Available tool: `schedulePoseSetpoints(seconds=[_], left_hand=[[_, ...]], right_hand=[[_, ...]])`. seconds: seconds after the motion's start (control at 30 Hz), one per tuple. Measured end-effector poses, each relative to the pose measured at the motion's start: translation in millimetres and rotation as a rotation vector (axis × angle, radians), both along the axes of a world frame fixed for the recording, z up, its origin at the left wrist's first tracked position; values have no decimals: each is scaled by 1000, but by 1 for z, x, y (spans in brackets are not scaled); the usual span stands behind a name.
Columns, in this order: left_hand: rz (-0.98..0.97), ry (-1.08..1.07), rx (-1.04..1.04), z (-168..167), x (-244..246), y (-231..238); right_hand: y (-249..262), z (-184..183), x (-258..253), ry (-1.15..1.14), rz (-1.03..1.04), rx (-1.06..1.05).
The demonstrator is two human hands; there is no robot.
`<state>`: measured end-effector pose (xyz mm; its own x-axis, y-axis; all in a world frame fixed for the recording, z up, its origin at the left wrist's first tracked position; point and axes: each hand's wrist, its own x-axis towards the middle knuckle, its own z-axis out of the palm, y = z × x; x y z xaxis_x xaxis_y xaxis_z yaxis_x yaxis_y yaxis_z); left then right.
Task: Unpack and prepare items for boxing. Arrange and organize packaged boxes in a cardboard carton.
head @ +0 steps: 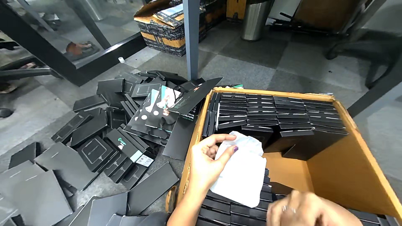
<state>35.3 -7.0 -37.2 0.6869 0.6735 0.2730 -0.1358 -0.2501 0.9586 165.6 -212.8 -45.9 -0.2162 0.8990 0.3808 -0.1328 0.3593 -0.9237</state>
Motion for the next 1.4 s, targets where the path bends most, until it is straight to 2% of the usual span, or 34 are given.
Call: schedulePoseSetpoints(seconds=[0.1,0.13,0.2,0.3,0.33,0.4,0.5,0.6,0.7,0.9,1.1,1.4], left_hand=[[-9,-67,-50,0,1,-1],[-13,-89,-66,0,0,-2],[-12,-120,-77,-1,1,-2],[14,-144,-68,-2,1,-1],[13,-154,-70,-2,0,-1],[-1,-182,-103,0,0,-2],[-52,-224,-198,3,-1,-3],[-118,-241,-275,4,-1,-4],[-207,-241,-317,3,-2,-3],[-335,-257,-341,3,0,-4],[-515,32,-358,7,-4,2],[-511,83,-210,2,-1,-7]], right_hand=[[4,-6,10,-90,-416,-3],[5,-8,13,-102,-472,-19],[2,-9,18,-102,-372,-58],[3,-7,15,-87,-71,-76],[3,-5,12,-76,-58,-123],[1,-5,12,-52,-129,-260],[2,-11,12,-103,-445,-369],[8,-17,8,-96,-679,-293],[17,-20,3,-183,-857,-167],[24,-13,-12,-119,-925,-45],[23,-14,-13,-123,-1027,-51],[26,-15,-13,-311,-1161,111]])
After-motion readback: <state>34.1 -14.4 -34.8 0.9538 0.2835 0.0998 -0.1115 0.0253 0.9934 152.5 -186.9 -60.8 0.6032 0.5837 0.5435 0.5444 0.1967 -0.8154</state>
